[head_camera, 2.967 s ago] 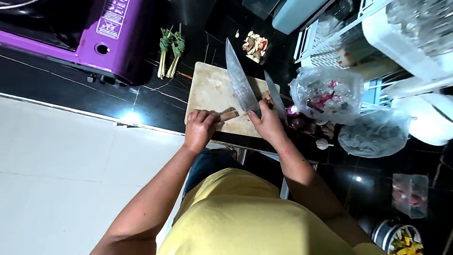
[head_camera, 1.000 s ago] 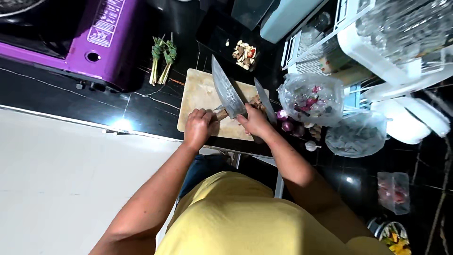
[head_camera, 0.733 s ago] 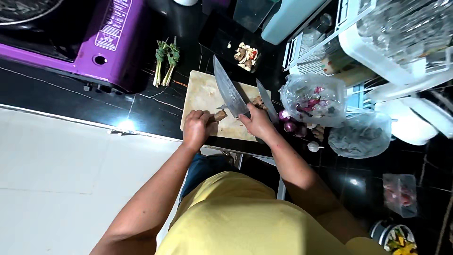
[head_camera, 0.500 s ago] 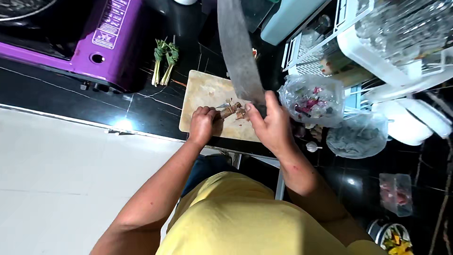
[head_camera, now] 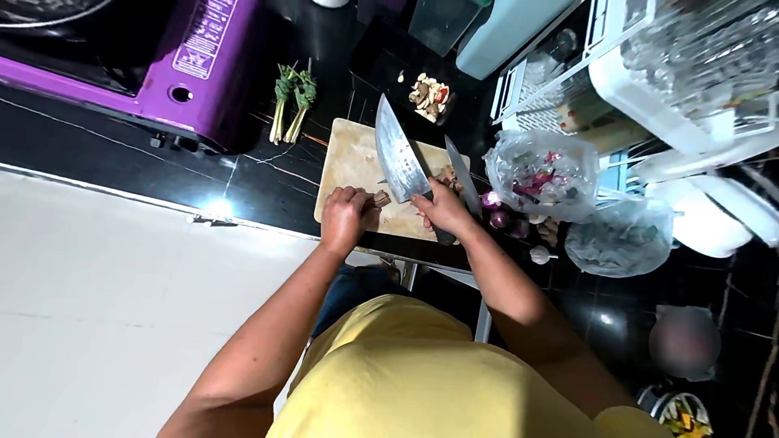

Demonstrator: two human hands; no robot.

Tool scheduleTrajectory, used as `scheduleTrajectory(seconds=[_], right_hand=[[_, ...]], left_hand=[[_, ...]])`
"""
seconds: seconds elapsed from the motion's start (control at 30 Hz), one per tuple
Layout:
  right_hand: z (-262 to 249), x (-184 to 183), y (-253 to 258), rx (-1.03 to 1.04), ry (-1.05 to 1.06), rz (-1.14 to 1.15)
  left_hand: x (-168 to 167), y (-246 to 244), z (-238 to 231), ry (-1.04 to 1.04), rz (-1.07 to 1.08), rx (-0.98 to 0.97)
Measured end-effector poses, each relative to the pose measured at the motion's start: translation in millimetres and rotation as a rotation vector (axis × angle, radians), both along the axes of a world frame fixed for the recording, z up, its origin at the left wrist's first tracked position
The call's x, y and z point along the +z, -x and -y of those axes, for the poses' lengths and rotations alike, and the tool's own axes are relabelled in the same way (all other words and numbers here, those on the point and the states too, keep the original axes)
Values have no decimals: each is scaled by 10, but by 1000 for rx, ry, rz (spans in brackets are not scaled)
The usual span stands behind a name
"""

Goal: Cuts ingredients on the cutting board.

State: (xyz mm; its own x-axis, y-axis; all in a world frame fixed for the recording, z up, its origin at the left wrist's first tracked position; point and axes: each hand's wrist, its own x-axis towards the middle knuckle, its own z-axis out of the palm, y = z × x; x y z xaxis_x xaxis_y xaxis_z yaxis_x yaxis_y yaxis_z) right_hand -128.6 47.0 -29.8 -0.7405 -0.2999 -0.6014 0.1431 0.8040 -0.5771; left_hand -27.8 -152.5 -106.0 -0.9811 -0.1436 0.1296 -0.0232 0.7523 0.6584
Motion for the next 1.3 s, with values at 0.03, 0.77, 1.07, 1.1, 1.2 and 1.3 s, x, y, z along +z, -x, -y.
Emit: scheduleTrajectory(seconds=[0.03, 0.77, 1.07, 1.1, 1.2, 1.3], right_hand=[[7, 20, -38, 3, -20, -35], [147, 177, -138, 154, -169, -164], [252, 841, -437, 154, 52, -760], [278, 885, -481, 142, 85, -849], [335, 632, -546, 169, -58, -763], [354, 205, -428, 261, -341, -360]], left_hand=[[11, 1, -5, 1, 11, 12], [-7, -62, 53, -26, 1, 26], [163, 22, -30, -33, 149, 75], [167, 25, -38, -31, 156, 82], [176, 46, -41, -36, 181, 87], [191, 41, -53, -57, 219, 82]])
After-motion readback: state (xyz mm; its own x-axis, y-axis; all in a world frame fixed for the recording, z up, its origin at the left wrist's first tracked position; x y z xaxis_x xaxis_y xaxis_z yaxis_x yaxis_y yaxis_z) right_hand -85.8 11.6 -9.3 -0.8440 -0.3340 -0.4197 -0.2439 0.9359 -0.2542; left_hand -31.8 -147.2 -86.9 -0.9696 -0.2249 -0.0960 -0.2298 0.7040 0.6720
